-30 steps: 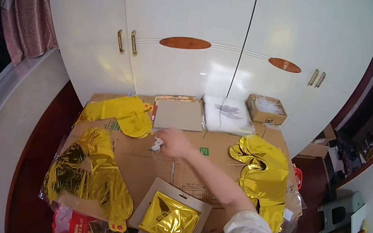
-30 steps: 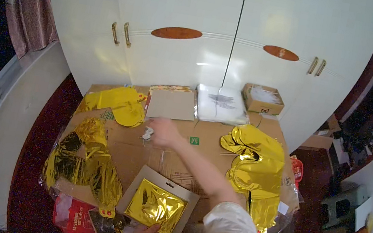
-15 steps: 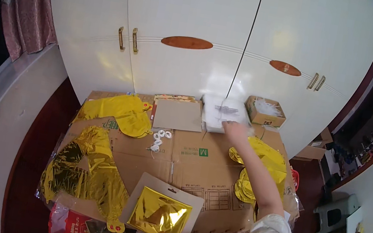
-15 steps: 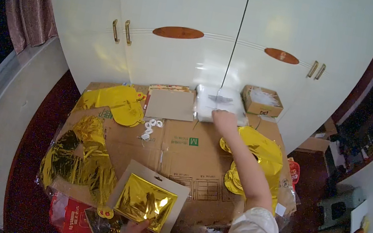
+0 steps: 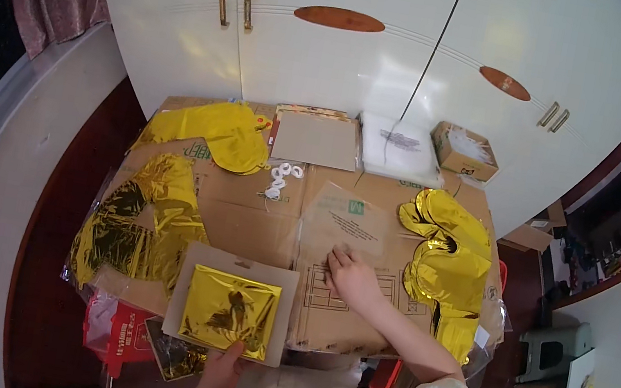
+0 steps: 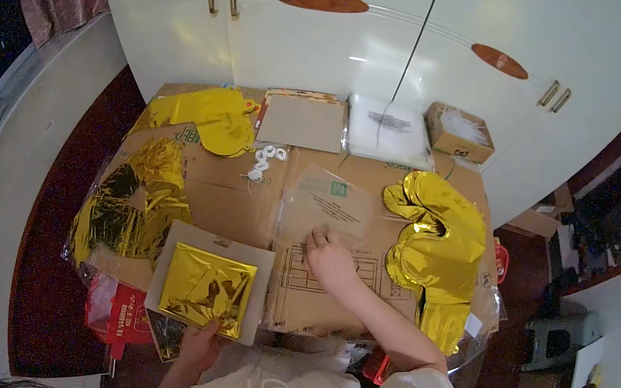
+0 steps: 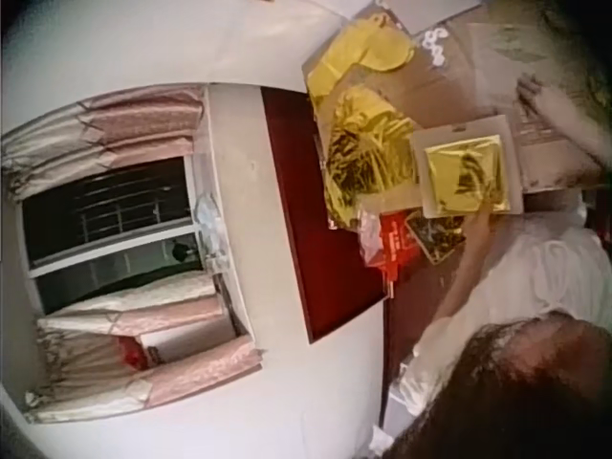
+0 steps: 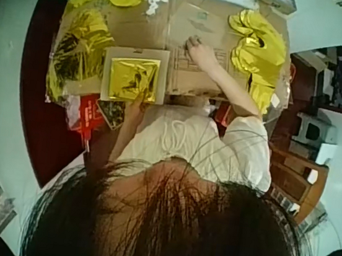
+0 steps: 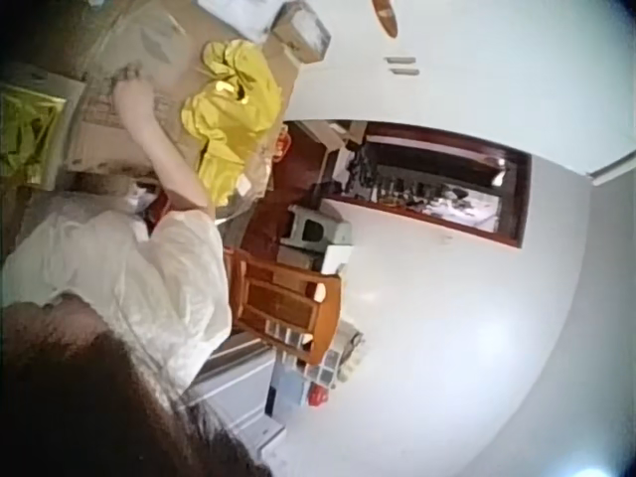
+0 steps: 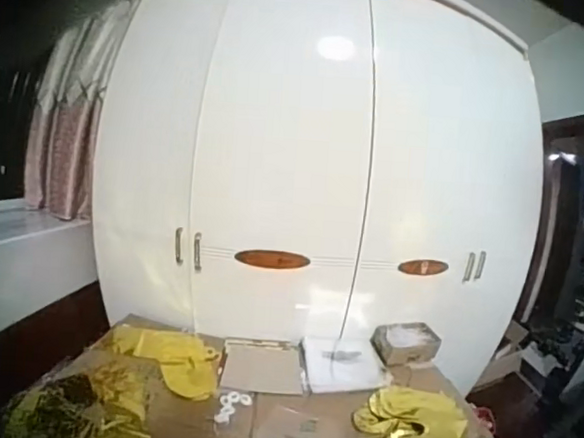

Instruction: Folding foil balloons and placing them into yellow envelopes.

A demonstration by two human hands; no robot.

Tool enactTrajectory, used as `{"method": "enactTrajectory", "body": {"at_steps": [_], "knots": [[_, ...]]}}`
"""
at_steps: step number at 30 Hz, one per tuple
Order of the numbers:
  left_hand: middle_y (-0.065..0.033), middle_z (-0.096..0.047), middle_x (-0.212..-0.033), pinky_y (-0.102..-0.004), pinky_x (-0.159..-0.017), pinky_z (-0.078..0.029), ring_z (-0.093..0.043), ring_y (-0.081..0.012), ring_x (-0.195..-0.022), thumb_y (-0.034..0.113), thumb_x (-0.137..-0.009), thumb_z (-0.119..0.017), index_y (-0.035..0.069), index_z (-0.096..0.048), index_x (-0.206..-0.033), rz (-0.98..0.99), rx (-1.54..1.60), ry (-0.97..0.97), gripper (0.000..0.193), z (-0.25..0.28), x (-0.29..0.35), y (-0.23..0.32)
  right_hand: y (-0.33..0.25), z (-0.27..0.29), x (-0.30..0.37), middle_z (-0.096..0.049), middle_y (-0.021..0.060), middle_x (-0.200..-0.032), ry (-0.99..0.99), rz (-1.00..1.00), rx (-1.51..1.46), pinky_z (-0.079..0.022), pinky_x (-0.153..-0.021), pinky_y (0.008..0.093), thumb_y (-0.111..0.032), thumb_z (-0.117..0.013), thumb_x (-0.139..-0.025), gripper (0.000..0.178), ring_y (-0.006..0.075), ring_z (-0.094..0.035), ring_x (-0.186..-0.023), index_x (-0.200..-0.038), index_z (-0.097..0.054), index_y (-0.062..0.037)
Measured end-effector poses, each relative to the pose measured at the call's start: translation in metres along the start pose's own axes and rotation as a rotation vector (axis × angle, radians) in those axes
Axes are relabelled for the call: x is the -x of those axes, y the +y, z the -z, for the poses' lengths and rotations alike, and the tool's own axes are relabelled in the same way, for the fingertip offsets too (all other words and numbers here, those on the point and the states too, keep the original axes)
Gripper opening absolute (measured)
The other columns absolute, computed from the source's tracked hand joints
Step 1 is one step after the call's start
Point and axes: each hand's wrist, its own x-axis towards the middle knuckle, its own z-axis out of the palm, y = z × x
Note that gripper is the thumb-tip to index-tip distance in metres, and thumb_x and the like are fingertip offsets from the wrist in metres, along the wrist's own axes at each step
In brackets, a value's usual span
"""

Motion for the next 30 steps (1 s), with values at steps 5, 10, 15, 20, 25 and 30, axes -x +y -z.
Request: {"method": "enactTrajectory", "body": {"at_steps": [5,10,15,20,25,30], "knots": [[-0.0089,-0.064,-0.115,-0.0394,-0.082,-0.059,-0.067,-0.0215,-0.097,0.014,-0.101,-0.051,0.003,-0.051,-0.127,0.046,-0.112,-0.057,0.027,-0.031,-0.004,0.000,-0.006,-0.013,0.012,-0.068,0.0101,-0.114,0.069,0.027,0.117,-0.057,-0.081,0.0334,-0.017,-0.064,-0.080,0.031,0.0257,-0.064,-0.105,-0.105,-0.067,0.0004],[-0.0103,-0.063,-0.117,-0.0379,-0.084,-0.059,-0.067,-0.0209,-0.100,0.015,-0.103,-0.049,0.002,-0.049,-0.128,0.111,-0.156,-0.097,0.029,-0.039,-0.007,-0.007,-0.005,0.003,0.004,-0.068,0.0134,-0.107,-0.114,-0.115,-0.200,-0.057,-0.071,0.0414,-0.009,-0.060,-0.081,0.025,0.0301,-0.066,-0.097,-0.103,-0.069,-0.0035],[-0.0112,-0.063,-0.119,-0.0380,-0.085,-0.059,-0.066,-0.0213,-0.103,0.015,-0.103,-0.048,0.001,-0.049,-0.130,0.098,-0.182,-0.131,0.031,-0.033,-0.011,-0.020,0.012,-0.004,0.000,-0.066,0.0147,-0.087,-0.052,-0.220,-0.568,-0.054,-0.069,0.0453,-0.013,-0.065,-0.082,0.010,0.0346,-0.067,-0.079,-0.087,-0.071,-0.0079],[-0.0115,-0.063,-0.119,-0.0356,-0.087,-0.058,-0.065,-0.0215,-0.104,0.017,-0.103,-0.048,-0.003,-0.051,-0.129,0.246,-0.232,-0.164,0.032,-0.048,-0.002,-0.014,-0.009,0.004,-0.009,-0.065,0.0133,-0.084,0.090,-0.194,-0.587,-0.054,-0.068,0.0457,-0.013,-0.066,-0.082,0.008,0.0346,-0.066,-0.077,-0.087,-0.068,-0.0078],[-0.0117,-0.064,-0.118,-0.0331,-0.086,-0.058,-0.066,-0.0207,-0.102,0.019,-0.103,-0.049,-0.005,-0.054,-0.126,0.357,-0.268,-0.234,0.033,-0.057,-0.002,-0.012,-0.023,-0.008,-0.012,-0.062,0.0107,-0.080,0.178,-0.096,-0.472,-0.054,-0.064,0.0432,-0.014,-0.066,-0.082,0.012,0.0327,-0.065,-0.075,-0.093,-0.066,-0.0100],[-0.0114,-0.066,-0.115,-0.0326,-0.084,-0.058,-0.067,-0.0201,-0.097,0.018,-0.102,-0.051,-0.003,-0.054,-0.126,0.369,-0.230,-0.194,0.033,-0.053,-0.004,-0.015,-0.034,0.003,-0.021,-0.061,0.0103,-0.079,0.130,-0.069,-0.369,-0.054,-0.061,0.0413,-0.015,-0.067,-0.080,0.012,0.0304,-0.065,-0.072,-0.088,-0.063,-0.0078]]}}
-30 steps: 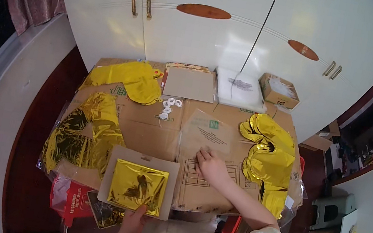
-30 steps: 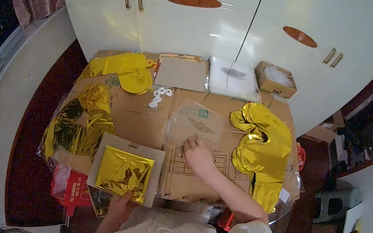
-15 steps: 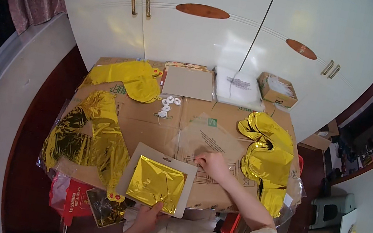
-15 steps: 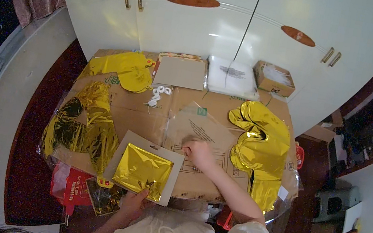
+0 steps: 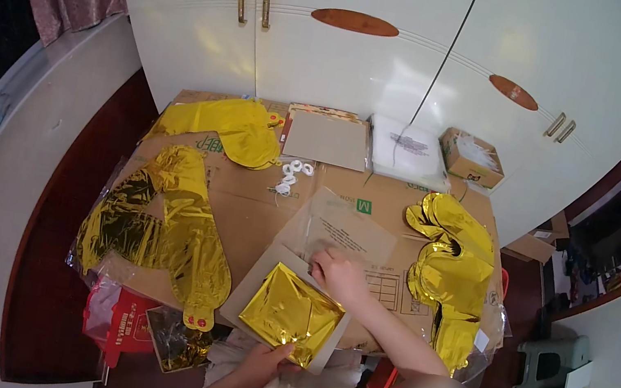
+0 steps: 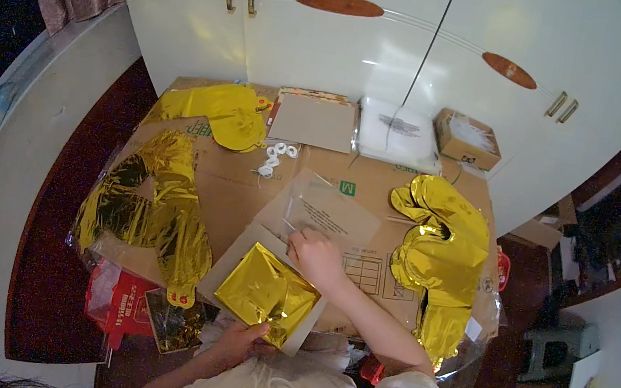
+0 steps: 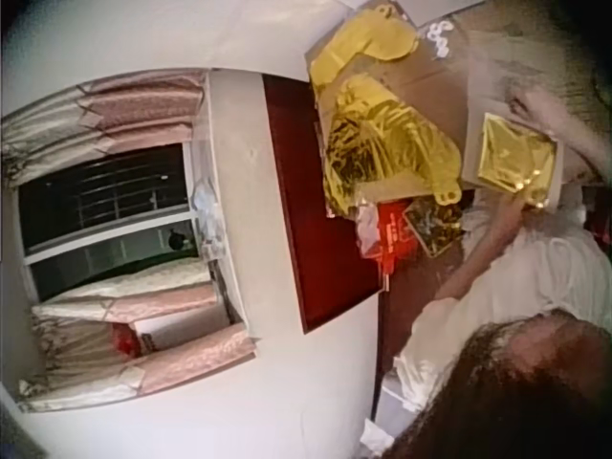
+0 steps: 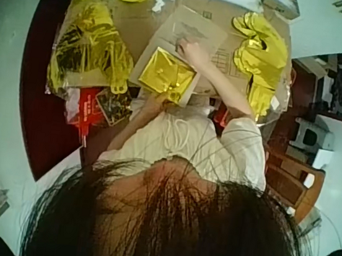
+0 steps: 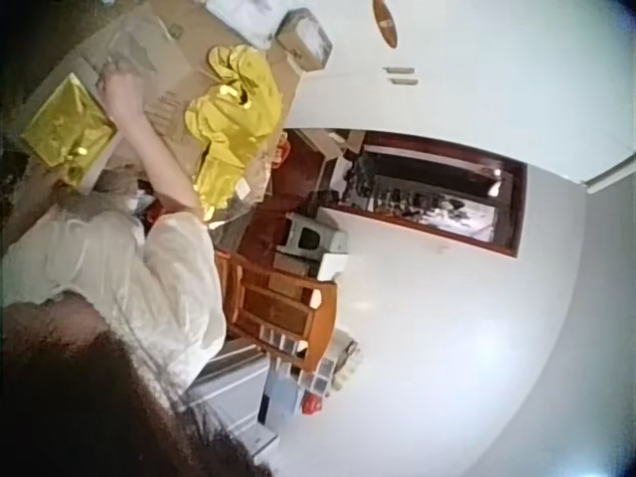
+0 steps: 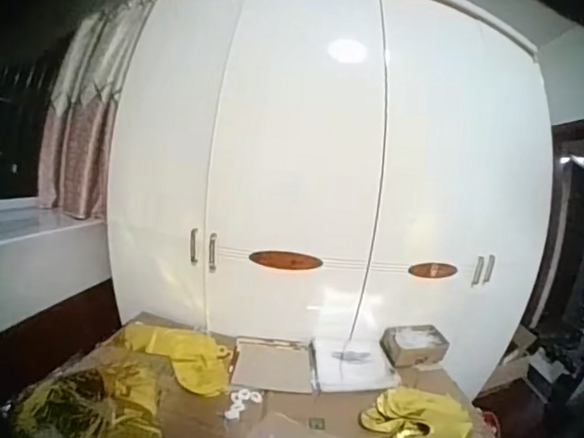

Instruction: Folding foil balloons and placing them into yellow envelopes.

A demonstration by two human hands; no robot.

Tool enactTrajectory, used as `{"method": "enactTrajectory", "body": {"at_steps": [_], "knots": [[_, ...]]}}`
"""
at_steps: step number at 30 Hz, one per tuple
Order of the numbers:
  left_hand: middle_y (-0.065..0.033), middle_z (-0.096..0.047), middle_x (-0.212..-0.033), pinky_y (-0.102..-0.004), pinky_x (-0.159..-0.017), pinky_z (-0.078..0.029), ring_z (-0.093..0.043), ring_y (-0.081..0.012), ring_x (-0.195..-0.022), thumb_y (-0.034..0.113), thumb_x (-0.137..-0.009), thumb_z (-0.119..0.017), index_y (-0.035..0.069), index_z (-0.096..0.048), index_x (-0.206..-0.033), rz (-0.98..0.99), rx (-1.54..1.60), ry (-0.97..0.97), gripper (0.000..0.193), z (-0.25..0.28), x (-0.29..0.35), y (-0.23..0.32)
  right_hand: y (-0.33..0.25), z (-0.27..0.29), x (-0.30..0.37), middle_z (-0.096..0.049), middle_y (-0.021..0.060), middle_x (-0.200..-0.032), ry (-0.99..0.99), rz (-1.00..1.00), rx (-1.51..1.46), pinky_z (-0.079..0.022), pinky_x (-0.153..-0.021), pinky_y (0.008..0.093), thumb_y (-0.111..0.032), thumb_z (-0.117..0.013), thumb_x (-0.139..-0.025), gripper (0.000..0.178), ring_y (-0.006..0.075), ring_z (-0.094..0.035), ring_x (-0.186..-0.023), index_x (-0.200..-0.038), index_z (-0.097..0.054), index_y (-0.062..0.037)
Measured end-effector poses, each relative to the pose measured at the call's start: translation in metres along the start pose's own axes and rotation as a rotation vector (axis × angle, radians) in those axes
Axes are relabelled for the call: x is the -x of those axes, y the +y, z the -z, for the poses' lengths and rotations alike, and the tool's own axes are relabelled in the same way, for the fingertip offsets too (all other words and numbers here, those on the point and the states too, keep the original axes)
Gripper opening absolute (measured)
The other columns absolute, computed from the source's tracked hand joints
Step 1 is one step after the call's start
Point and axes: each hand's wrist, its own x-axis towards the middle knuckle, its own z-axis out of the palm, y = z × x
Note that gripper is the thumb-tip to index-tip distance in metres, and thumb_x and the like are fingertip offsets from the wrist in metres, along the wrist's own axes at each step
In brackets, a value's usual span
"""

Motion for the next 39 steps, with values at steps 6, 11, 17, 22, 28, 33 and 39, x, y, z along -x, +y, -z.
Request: {"method": "enactTrajectory", "body": {"at_steps": [6,11,17,22,28,33,39], "knots": [[-0.0113,-0.067,-0.114,-0.0317,-0.081,-0.059,-0.068,-0.0203,-0.096,0.017,-0.102,-0.052,-0.001,-0.053,-0.127,0.010,0.087,-0.018,0.032,0.007,-0.005,-0.007,0.001,-0.011,-0.007,-0.061,0.0096,-0.079,-0.017,0.009,0.070,-0.054,-0.059,0.0417,-0.018,-0.066,-0.083,0.010,0.0313,-0.065,-0.069,-0.087,-0.063,-0.0092],[-0.0110,-0.067,-0.115,-0.0298,-0.079,-0.059,-0.069,-0.0203,-0.096,0.017,-0.101,-0.053,0.001,-0.053,-0.127,0.020,0.122,-0.003,0.031,0.002,0.001,0.005,-0.011,-0.006,-0.007,-0.059,0.0077,-0.077,0.011,0.111,0.091,-0.053,-0.059,0.0383,-0.013,-0.065,-0.077,0.010,0.0265,-0.065,-0.071,-0.080,-0.058,-0.0075],[-0.0096,-0.066,-0.118,-0.0290,-0.079,-0.059,-0.068,-0.0185,-0.098,0.017,-0.102,-0.052,0.003,-0.052,-0.128,-0.001,0.137,-0.008,0.030,-0.004,0.003,0.013,-0.024,0.004,-0.001,-0.058,0.0051,-0.078,-0.036,0.241,0.176,-0.053,-0.059,0.0347,-0.013,-0.063,-0.075,0.009,0.0216,-0.064,-0.075,-0.081,-0.057,-0.0082],[-0.0086,-0.065,-0.117,-0.0318,-0.084,-0.058,-0.066,-0.0172,-0.101,0.018,-0.102,-0.052,0.003,-0.052,-0.127,-0.039,0.109,-0.021,0.029,-0.010,-0.003,0.012,-0.037,0.010,0.002,-0.058,0.0049,-0.080,-0.040,0.280,0.206,-0.053,-0.059,0.0336,-0.014,-0.062,-0.075,0.011,0.0199,-0.064,-0.075,-0.082,-0.057,-0.0083],[-0.0099,-0.064,-0.115,-0.0343,-0.085,-0.058,-0.065,-0.0183,-0.101,0.017,-0.101,-0.054,0.001,-0.050,-0.128,-0.080,0.123,0.000,0.031,-0.020,-0.008,0.021,-0.055,0.015,0.007,-0.057,0.0038,-0.079,-0.060,0.319,0.194,-0.053,-0.058,0.0314,-0.014,-0.062,-0.075,0.011,0.0190,-0.063,-0.074,-0.083,-0.058,-0.0092],[-0.0122,-0.061,-0.125,-0.0376,-0.092,-0.056,-0.064,-0.0242,-0.110,0.020,-0.102,-0.053,0.002,-0.045,-0.132,-0.111,0.078,-0.005,0.036,-0.024,-0.018,0.025,-0.062,0.015,0.013,-0.055,0.0029,-0.076,-0.016,0.372,0.196,-0.052,-0.057,0.0313,-0.015,-0.063,-0.073,0.013,0.0186,-0.062,-0.071,-0.083,-0.058,-0.0089],[-0.0147,-0.061,-0.122,-0.0364,-0.088,-0.058,-0.064,-0.0247,-0.110,0.020,-0.102,-0.054,-0.001,-0.046,-0.131,-0.042,0.202,-0.029,0.037,-0.014,-0.007,0.011,-0.064,0.044,0.006,-0.056,0.0040,-0.077,0.007,0.335,0.145,-0.052,-0.057,0.0318,-0.016,-0.063,-0.075,0.014,0.0190,-0.063,-0.072,-0.086,-0.059,-0.0074]]}}
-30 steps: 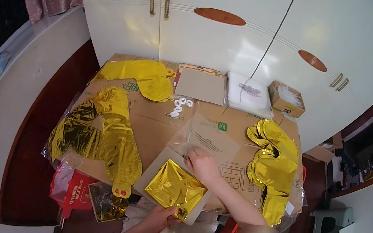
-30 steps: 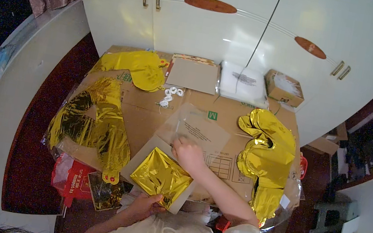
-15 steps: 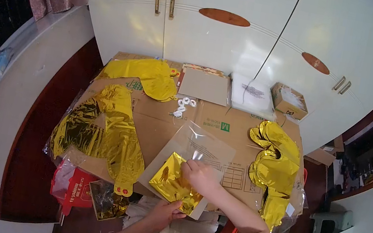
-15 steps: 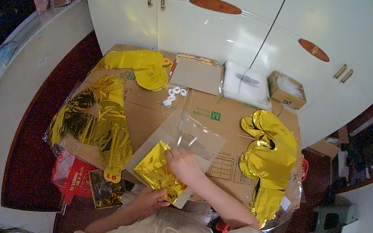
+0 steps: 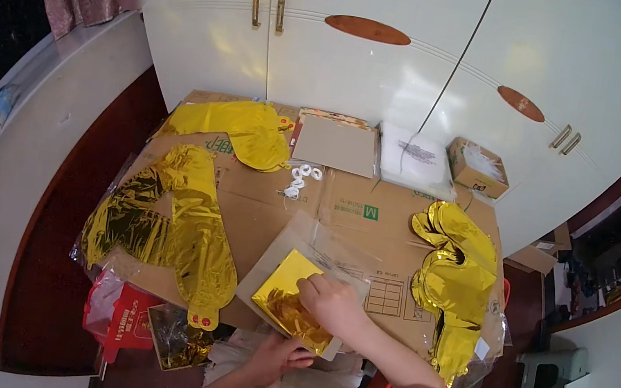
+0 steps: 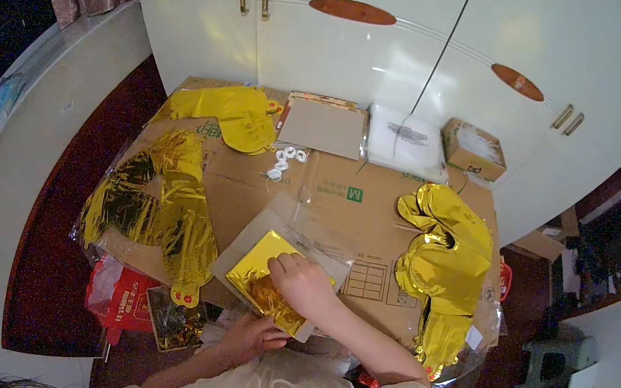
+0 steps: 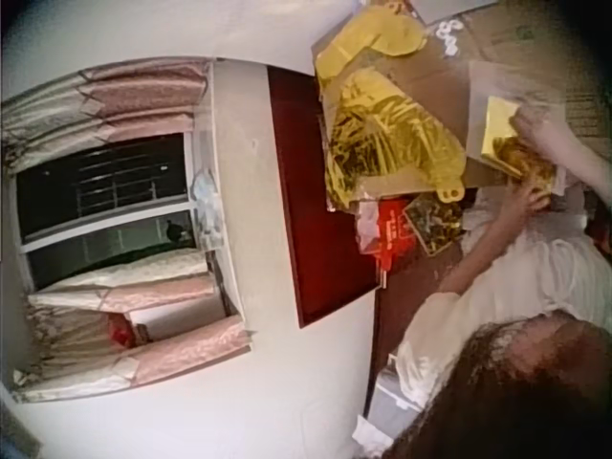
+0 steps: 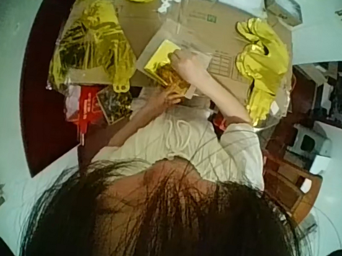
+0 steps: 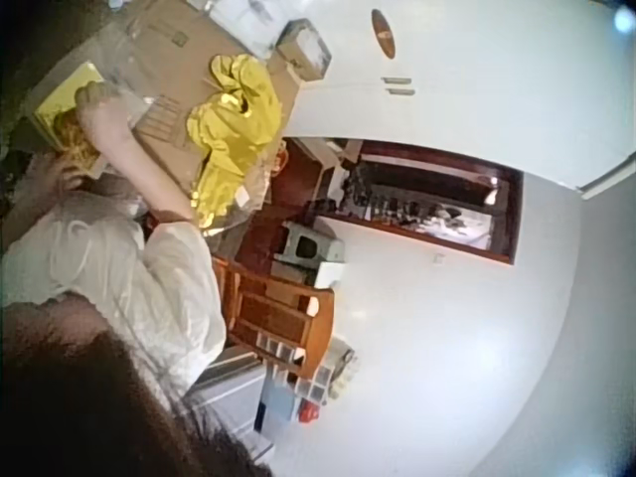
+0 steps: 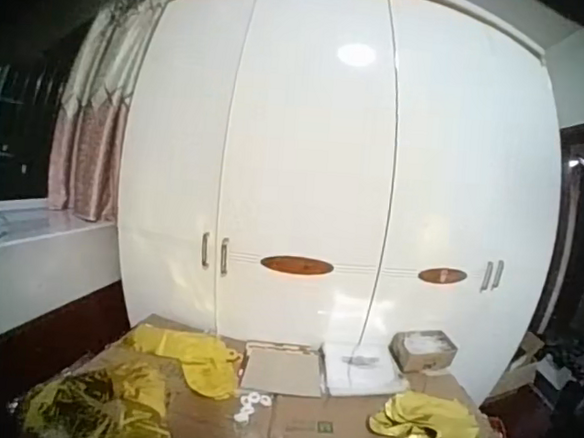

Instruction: Folding foil balloons and placing them into yellow envelopes.

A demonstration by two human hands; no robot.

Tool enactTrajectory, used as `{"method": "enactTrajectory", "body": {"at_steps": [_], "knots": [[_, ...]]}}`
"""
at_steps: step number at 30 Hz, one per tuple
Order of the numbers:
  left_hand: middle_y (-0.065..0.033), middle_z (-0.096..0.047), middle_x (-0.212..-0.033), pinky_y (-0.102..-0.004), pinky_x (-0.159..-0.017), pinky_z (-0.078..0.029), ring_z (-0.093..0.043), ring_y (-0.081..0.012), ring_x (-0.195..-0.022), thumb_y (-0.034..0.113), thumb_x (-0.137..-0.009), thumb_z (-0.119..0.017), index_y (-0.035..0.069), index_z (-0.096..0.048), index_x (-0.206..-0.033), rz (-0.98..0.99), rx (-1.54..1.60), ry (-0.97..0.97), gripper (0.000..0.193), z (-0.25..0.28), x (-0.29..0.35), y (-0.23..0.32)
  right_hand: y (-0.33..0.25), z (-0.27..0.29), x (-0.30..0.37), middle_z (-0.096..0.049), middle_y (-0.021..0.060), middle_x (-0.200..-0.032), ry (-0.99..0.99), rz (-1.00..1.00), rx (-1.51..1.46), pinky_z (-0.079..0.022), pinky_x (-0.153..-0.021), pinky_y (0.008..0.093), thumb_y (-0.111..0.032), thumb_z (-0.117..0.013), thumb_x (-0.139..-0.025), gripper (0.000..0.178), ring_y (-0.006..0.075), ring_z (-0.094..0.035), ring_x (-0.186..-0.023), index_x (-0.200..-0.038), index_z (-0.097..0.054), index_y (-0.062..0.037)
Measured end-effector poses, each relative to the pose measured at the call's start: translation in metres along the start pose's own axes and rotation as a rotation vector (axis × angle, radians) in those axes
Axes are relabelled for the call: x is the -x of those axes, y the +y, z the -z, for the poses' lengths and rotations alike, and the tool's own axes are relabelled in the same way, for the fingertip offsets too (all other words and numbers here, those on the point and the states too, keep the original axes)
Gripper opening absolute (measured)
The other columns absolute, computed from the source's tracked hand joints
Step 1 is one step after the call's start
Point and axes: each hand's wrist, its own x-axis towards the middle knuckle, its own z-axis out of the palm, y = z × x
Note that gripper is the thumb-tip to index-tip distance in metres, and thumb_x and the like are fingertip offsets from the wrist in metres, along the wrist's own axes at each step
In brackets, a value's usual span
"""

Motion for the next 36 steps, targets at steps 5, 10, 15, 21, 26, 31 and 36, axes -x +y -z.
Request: {"method": "enactTrajectory", "body": {"at_steps": [5,10,15,21,26,31,36], "knots": [[-0.0155,-0.063,-0.121,-0.0339,-0.089,-0.057,-0.064,-0.0235,-0.112,0.018,-0.103,-0.051,-0.004,-0.050,-0.130,0.037,-0.103,-0.141,0.035,0.028,0.009,-0.001,-0.011,-0.001,0.006,-0.056,0.0043,-0.077,-0.063,0.024,-0.058,-0.052,-0.057,0.0330,-0.017,-0.063,-0.077,0.013,0.0194,-0.063,-0.073,-0.085,-0.059,-0.0072],[-0.0129,-0.067,-0.115,-0.0306,-0.087,-0.057,-0.066,-0.0210,-0.106,0.015,-0.102,-0.052,-0.005,-0.060,-0.121,0.029,-0.279,-0.052,0.028,0.031,0.007,-0.003,-0.029,-0.005,0.014,-0.056,0.0043,-0.079,-0.122,0.041,-0.070,-0.052,-0.059,0.0341,-0.016,-0.062,-0.078,0.013,0.0199,-0.063,-0.074,-0.087,-0.060,-0.0071],[-0.0124,-0.069,-0.110,-0.0285,-0.083,-0.056,-0.068,-0.0185,-0.097,0.015,-0.097,-0.061,-0.003,-0.063,-0.115,-0.091,-0.266,-0.059,0.026,0.033,-0.004,-0.009,-0.035,-0.002,0.017,-0.055,0.0054,-0.079,-0.151,0.065,-0.087,-0.052,-0.059,0.0341,-0.017,-0.063,-0.077,0.017,0.0208,-0.063,-0.073,-0.089,-0.058,-0.0066],[-0.0138,-0.068,-0.112,-0.0289,-0.080,-0.057,-0.070,-0.0212,-0.095,0.016,-0.097,-0.062,-0.002,-0.062,-0.112,-0.236,-0.288,0.044,0.024,0.012,-0.003,-0.008,-0.035,-0.009,0.020,-0.056,0.0048,-0.080,-0.210,0.028,-0.101,-0.054,-0.061,0.0338,-0.018,-0.064,-0.074,0.021,0.0208,-0.065,-0.074,-0.090,-0.059,-0.0066],[-0.0143,-0.068,-0.110,-0.0302,-0.078,-0.057,-0.070,-0.0238,-0.096,0.018,-0.098,-0.060,-0.003,-0.060,-0.112,-0.180,-0.128,0.015,0.025,0.033,-0.008,-0.021,-0.032,-0.023,0.027,-0.056,0.0033,-0.081,-0.186,0.009,-0.073,-0.053,-0.059,0.0332,-0.019,-0.064,-0.072,0.020,0.0196,-0.064,-0.079,-0.088,-0.059,-0.0075],[-0.0135,-0.071,-0.101,-0.0306,-0.077,-0.057,-0.071,-0.0223,-0.090,0.015,-0.098,-0.059,-0.005,-0.063,-0.107,-0.169,-0.155,0.113,0.022,0.028,-0.002,-0.017,-0.046,-0.022,0.028,-0.059,0.0029,-0.089,-0.140,0.009,-0.068,-0.052,-0.060,0.0309,-0.019,-0.064,-0.071,0.017,0.0183,-0.063,-0.080,-0.083,-0.058,-0.0086],[-0.0119,-0.071,-0.096,-0.0297,-0.077,-0.057,-0.069,-0.0175,-0.085,0.013,-0.097,-0.058,-0.006,-0.068,-0.101,-0.222,-0.239,0.135,0.021,0.019,0.002,-0.017,-0.052,-0.031,0.044,-0.062,0.0089,-0.115,-0.178,-0.071,-0.127,-0.050,-0.081,0.0363,-0.021,-0.061,-0.076,0.025,0.0241,-0.060,-0.104,-0.097,-0.063,-0.0071]]}}
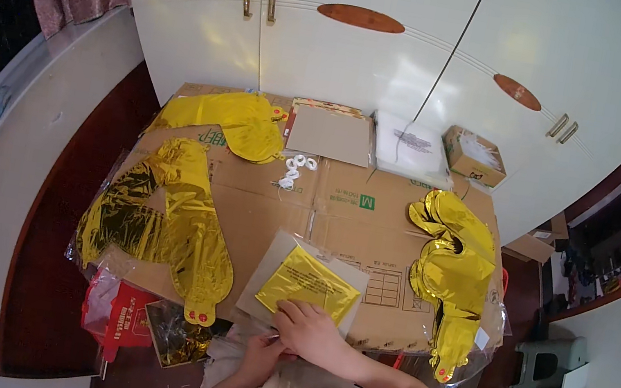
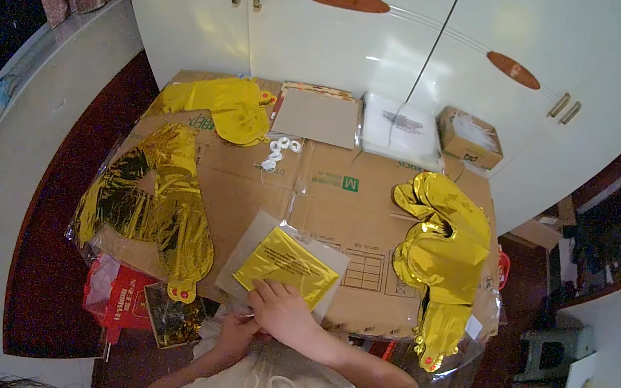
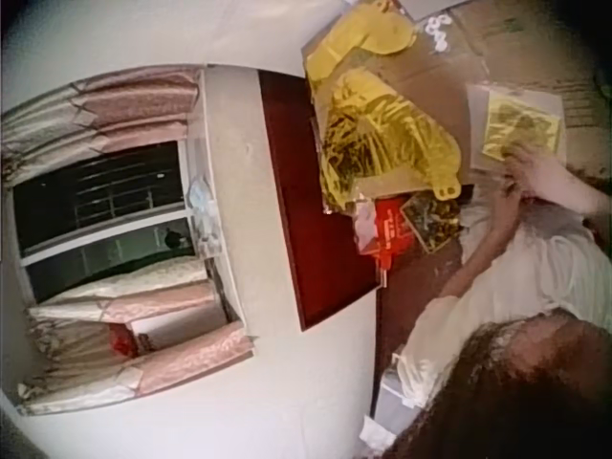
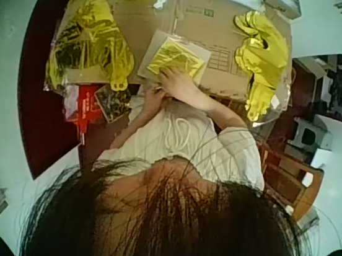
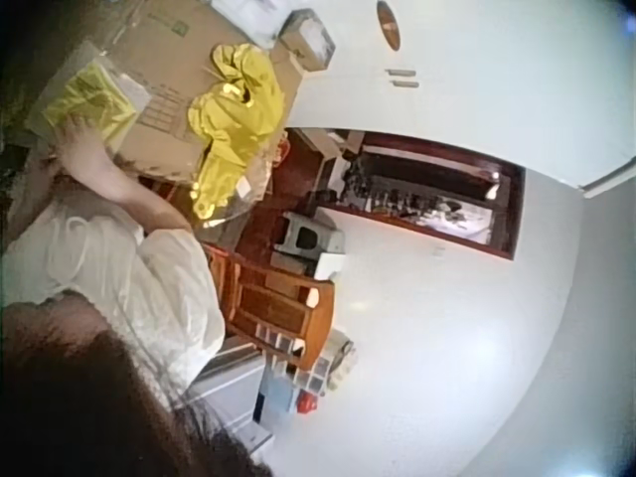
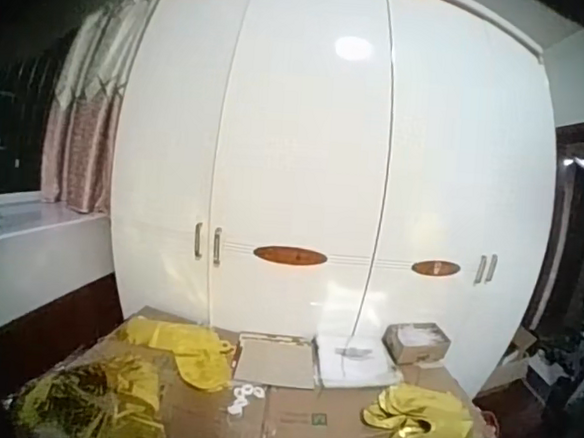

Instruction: Folding foil balloons and placing them into yellow envelopes.

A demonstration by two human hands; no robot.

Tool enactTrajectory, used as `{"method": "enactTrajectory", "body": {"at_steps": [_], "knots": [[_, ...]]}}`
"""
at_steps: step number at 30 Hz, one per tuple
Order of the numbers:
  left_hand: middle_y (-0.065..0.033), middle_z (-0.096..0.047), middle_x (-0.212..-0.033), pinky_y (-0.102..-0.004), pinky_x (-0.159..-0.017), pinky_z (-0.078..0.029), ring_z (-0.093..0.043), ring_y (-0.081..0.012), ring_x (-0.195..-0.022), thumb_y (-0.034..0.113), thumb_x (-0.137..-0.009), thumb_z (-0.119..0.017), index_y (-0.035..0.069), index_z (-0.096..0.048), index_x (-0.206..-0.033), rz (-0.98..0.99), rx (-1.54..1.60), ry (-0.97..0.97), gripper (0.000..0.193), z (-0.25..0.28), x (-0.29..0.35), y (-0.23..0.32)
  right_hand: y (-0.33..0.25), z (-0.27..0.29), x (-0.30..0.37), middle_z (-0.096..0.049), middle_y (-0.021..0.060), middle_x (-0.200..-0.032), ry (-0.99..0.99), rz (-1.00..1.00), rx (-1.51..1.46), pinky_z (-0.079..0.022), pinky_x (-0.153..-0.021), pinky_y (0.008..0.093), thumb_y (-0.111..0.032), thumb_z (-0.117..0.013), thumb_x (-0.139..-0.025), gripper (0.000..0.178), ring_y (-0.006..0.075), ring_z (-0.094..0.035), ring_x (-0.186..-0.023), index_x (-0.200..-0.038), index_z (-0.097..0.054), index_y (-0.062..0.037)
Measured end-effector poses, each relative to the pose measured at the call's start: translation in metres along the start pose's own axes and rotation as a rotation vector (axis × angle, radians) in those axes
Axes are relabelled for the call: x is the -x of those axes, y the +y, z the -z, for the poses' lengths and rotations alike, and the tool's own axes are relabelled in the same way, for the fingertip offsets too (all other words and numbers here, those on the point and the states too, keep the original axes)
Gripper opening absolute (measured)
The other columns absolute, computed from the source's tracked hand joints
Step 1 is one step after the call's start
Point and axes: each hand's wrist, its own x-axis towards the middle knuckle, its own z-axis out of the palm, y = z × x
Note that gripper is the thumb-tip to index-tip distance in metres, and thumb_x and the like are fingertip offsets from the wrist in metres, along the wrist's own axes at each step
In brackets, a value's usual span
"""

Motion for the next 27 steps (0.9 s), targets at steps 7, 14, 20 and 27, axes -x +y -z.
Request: {"method": "enactTrajectory", "body": {"at_steps": [7,14,20,27], "knots": [[-0.0097,-0.070,-0.096,-0.0299,-0.082,-0.056,-0.068,-0.0166,-0.086,0.011,-0.098,-0.057,-0.004,-0.068,-0.104,0.081,0.015,-0.070,0.020,0.008,-0.004,-0.017,0.001,0.004,0.013,-0.059,0.0105,-0.126,-0.025,0.016,0.041,-0.044,-0.095,0.0401,-0.019,-0.058,-0.081,0.032,0.0268,-0.054,-0.120,-0.110,-0.064,-0.0072],[-0.0107,-0.070,-0.100,-0.0301,-0.085,-0.056,-0.068,-0.0178,-0.093,0.013,-0.101,-0.054,-0.004,-0.065,-0.109,0.040,-0.076,-0.118,0.022,0.006,-0.005,-0.022,0.001,0.002,0.019,-0.059,0.0108,-0.126,-0.058,0.002,0.125,-0.044,-0.098,0.0407,-0.020,-0.059,-0.080,0.036,0.0266,-0.054,-0.120,-0.113,-0.062,-0.0056],[-0.0122,-0.070,-0.102,-0.0314,-0.085,-0.056,-0.069,-0.0189,-0.093,0.017,-0.102,-0.053,-0.003,-0.066,-0.108,0.113,0.052,-0.110,0.025,-0.006,-0.004,-0.010,0.019,0.003,0.019,-0.062,0.0106,-0.121,-0.018,-0.035,0.044,-0.048,-0.094,0.0370,-0.020,-0.065,-0.078,0.037,0.0267,-0.059,-0.114,-0.111,-0.061,-0.0047],[-0.0112,-0.070,-0.105,-0.0322,-0.075,-0.053,-0.068,-0.0246,-0.088,0.015,-0.092,-0.062,0.002,-0.067,-0.106,-0.369,-1.072,-0.138,0.020,0.005,0.031,0.010,0.016,0.022,0.032,-0.061,0.0054,-0.098,-0.029,-0.068,0.036,-0.050,-0.078,0.0334,-0.021,-0.067,-0.076,0.028,0.0210,-0.060,-0.093,-0.100,-0.064,-0.0072]]}}
